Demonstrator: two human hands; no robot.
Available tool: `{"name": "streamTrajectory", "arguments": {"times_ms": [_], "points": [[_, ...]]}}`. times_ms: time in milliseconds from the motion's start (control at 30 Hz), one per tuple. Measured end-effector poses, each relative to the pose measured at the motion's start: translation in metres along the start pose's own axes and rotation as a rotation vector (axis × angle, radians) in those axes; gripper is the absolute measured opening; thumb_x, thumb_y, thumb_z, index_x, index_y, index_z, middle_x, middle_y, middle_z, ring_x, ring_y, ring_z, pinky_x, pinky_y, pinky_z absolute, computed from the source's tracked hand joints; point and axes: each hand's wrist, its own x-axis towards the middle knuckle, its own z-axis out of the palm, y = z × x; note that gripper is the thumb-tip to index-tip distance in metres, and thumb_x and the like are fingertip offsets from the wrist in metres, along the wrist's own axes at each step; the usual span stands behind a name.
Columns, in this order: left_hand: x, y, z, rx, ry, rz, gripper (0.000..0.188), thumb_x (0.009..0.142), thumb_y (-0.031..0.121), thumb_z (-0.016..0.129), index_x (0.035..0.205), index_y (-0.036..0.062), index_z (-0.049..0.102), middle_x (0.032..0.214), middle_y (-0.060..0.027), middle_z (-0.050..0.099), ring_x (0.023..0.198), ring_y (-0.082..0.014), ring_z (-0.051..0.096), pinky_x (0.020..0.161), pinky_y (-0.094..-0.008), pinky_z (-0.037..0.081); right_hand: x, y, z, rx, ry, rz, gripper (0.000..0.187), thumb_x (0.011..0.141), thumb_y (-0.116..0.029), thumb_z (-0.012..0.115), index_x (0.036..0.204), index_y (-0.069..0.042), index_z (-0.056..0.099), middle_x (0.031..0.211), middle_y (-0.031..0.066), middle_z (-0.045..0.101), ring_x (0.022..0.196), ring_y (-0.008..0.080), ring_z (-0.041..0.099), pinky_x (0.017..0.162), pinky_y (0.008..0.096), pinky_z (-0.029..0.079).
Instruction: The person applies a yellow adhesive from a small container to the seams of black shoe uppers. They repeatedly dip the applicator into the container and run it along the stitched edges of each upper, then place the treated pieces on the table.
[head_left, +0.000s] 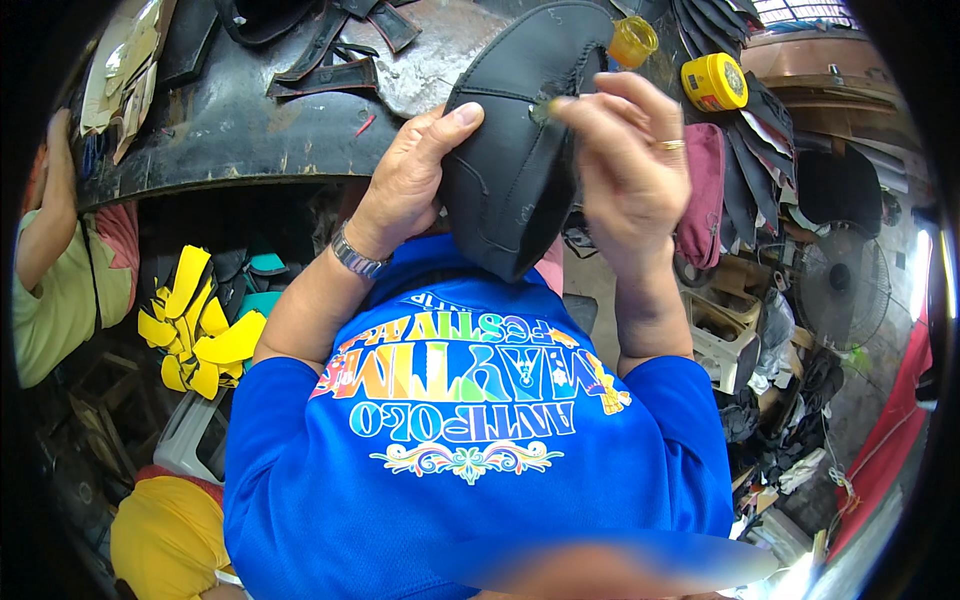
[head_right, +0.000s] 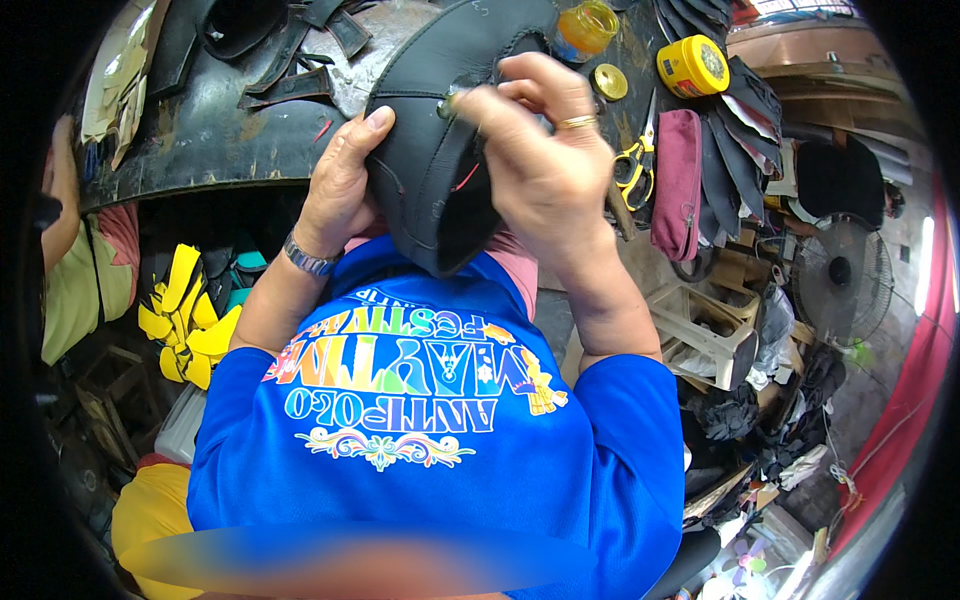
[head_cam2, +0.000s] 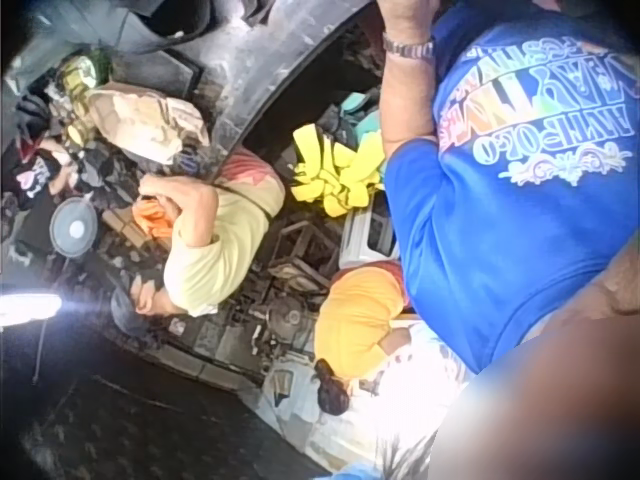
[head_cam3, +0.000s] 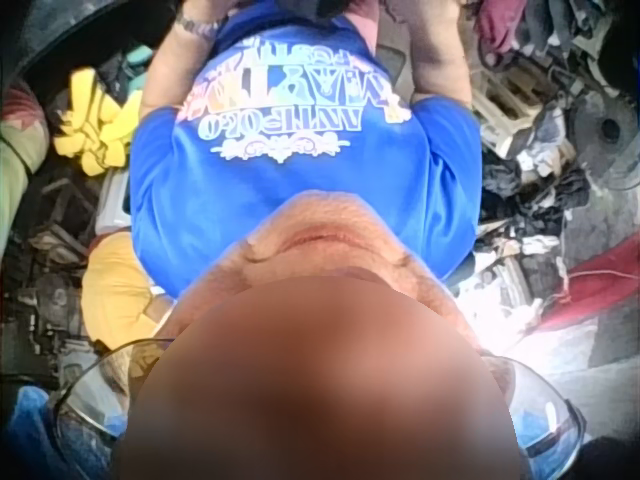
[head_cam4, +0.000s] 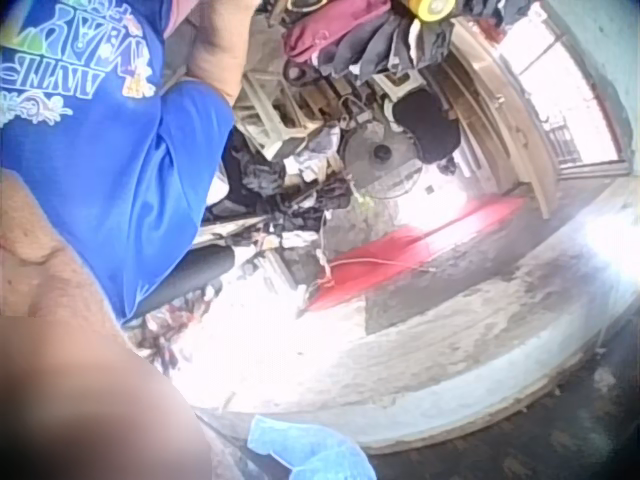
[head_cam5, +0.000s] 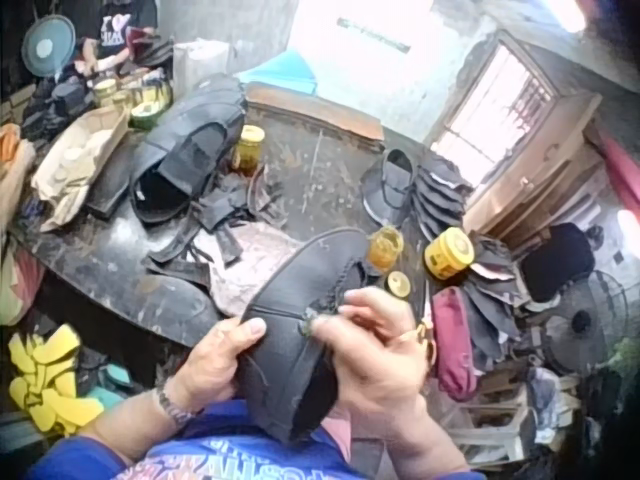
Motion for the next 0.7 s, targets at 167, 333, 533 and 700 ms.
{"name": "streamTrajectory", "arguments": {"times_ms": [167,333,533,700], "points": [[0.007,0.006,-0.017,-0.160,0.004,-0.038,0.040,0.103,0.031,0.056,0.124,-0.0030,0.062,0.110,-0.0146,0.072,0.095,-0.0199,0.073,0.087,-0.0325,0.059,0.013,0.004,-0.028,0.320,0.107,0.134,0.046,0.086,0.015,0.055,0.130,0.000,0.060,0.118,0.0144,0.064,0.105,0.0201,0.064,0.094,0.0362,0.051],[0.019,0.022,-0.030,-0.584,-0.192,-0.183,0.037,0.104,0.033,0.056,0.120,0.0001,0.063,0.100,-0.0106,0.071,0.082,-0.0160,0.068,0.070,-0.0266,0.057,0.011,0.002,-0.037,0.072,-0.558,-0.265,0.060,0.076,0.009,0.065,0.131,-0.014,0.058,0.115,0.0077,0.073,0.123,0.0297,0.061,0.111,0.0554,0.038],[0.034,0.043,-0.020,-0.856,-0.179,-0.275,0.036,0.106,0.034,0.054,0.109,-0.0014,0.059,0.080,-0.0016,0.050,0.069,-0.0074,0.046,0.052,-0.0177,0.044,0.011,-0.003,-0.033,-0.059,-0.472,-0.412,0.063,0.080,-0.019,0.074,0.141,-0.029,0.058,0.092,-0.0029,0.067,0.108,0.0193,0.063,0.117,0.0610,0.029],[0.045,0.045,-0.020,-0.393,-0.215,-0.034,0.066,0.107,0.053,0.038,0.148,0.0008,0.044,0.107,-0.0061,0.062,0.090,-0.0115,0.060,0.086,-0.0271,0.052,0.065,0.021,-0.069,-0.079,-0.135,-0.374,0.063,0.078,-0.006,0.072,0.139,-0.014,0.056,0.086,0.0036,0.068,0.085,0.0200,0.064,0.092,0.0423,0.050]]}}
